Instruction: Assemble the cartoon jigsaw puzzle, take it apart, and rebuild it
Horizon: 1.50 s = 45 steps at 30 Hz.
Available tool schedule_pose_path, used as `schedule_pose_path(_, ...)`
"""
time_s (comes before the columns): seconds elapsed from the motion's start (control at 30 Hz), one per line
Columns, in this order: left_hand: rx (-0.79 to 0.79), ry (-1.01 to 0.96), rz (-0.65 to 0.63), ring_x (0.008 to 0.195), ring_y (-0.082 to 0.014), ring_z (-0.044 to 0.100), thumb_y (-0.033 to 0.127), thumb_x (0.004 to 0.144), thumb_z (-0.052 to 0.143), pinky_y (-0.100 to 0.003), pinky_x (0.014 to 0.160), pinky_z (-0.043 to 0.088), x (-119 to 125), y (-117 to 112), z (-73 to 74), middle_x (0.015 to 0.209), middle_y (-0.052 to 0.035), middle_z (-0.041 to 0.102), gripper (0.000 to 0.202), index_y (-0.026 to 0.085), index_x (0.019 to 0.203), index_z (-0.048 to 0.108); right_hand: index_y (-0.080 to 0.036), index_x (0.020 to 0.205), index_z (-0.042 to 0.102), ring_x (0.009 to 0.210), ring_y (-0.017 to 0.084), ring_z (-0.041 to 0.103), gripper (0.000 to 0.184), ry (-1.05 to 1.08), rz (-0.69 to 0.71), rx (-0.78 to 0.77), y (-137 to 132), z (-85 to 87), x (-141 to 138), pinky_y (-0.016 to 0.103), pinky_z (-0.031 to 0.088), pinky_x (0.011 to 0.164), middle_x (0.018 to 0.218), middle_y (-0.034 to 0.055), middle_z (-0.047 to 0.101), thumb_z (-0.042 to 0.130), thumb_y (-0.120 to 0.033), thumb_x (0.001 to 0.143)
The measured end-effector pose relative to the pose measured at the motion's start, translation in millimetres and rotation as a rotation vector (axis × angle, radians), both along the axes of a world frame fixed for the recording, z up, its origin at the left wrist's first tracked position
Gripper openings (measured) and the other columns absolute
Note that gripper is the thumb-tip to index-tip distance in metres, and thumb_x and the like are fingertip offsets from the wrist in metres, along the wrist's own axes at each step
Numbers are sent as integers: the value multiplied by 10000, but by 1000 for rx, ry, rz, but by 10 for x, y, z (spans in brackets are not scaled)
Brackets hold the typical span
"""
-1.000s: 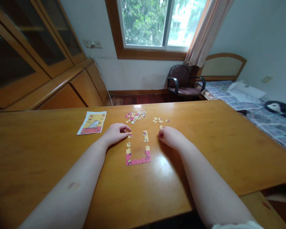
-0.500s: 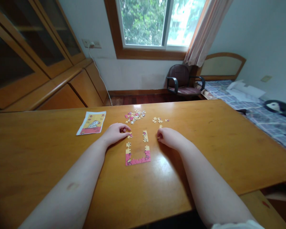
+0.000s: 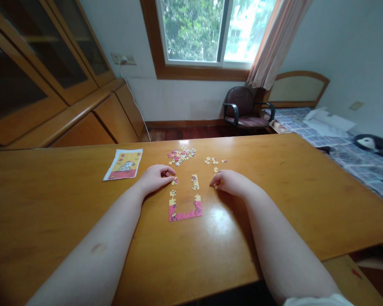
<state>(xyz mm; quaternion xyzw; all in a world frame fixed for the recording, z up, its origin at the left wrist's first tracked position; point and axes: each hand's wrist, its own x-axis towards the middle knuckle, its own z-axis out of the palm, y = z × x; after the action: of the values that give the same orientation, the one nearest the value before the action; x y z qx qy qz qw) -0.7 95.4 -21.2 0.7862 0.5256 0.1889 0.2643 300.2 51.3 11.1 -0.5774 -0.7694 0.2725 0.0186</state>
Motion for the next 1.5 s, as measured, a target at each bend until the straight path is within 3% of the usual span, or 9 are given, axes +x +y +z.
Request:
schedule_pose_path(0.2, 13, 4, -1, 754, -173, 612, 361, 709, 625, -273, 692, 467, -9, 7, -7, 784, -10, 689, 234, 234, 869, 740, -201, 876, 698, 669, 152, 589, 177, -69, -115, -11, 15, -60, -25, 236, 387, 577, 767, 11, 677, 679, -233, 703)
schedule_pose_path(0.53, 13, 5, 0, 767, -179, 608, 373, 713, 615, -285, 716, 468, -20, 13, -38, 799, -19, 690, 244, 235, 872, 739, -210, 801, 654, 727, 174, 605, 199, -122, -106, 89, -32, -74, -174, 249, 385, 586, 831, 40, 693, 688, -400, 754)
schedule_pose_path(0.6, 12, 7, 1, 775, -183, 608, 373, 716, 614, -288, 718, 470, -19, 11, -33, 803, -19, 690, 242, 238, 872, 739, -210, 791, 659, 710, 171, 604, 204, -101, -113, 117, -15, -63, -137, 250, 389, 583, 811, 41, 695, 658, -414, 782)
schedule_pose_path(0.7, 6, 8, 3, 784, -187, 609, 372, 718, 614, -291, 726, 472, -16, 8, -24, 805, -21, 692, 243, 236, 874, 740, -201, 824, 679, 733, 180, 612, 226, -128, -240, 233, 59, -61, 15, 259, 407, 617, 834, 63, 702, 570, -398, 849)
schedule_pose_path(0.83, -1, 10, 3, 781, -185, 609, 374, 720, 612, -289, 721, 472, -12, 5, -19, 808, -21, 694, 245, 233, 875, 739, -168, 931, 693, 918, 228, 623, 224, -155, -353, 379, 165, -111, 236, 284, 430, 771, 1004, 110, 695, 516, -293, 877)
schedule_pose_path(1.07, 5, 10, 3, 766, -180, 608, 370, 718, 610, -286, 721, 469, -5, 0, -3, 794, -16, 692, 241, 232, 868, 739, -178, 1008, 685, 1039, 208, 590, 237, -165, -242, 420, 206, -219, 164, 285, 409, 920, 1099, 88, 674, 486, -219, 886)
schedule_pose_path(1.33, -2, 9, 9, 773, -184, 611, 372, 715, 612, -286, 730, 470, 1, -7, 12, 798, -20, 697, 243, 230, 866, 740, -187, 1195, 620, 1119, 264, 536, 340, -217, -184, 436, 224, -277, 113, 372, 378, 951, 1261, 88, 621, 446, -301, 926)
schedule_pose_path(1.5, 4, 7, 3, 773, -184, 608, 373, 724, 609, -290, 727, 466, -4, 2, -5, 801, -16, 695, 232, 238, 863, 738, -204, 1142, 656, 1081, 245, 562, 326, -190, -179, 400, 221, -250, 121, 362, 386, 941, 1181, 85, 668, 413, -241, 928)
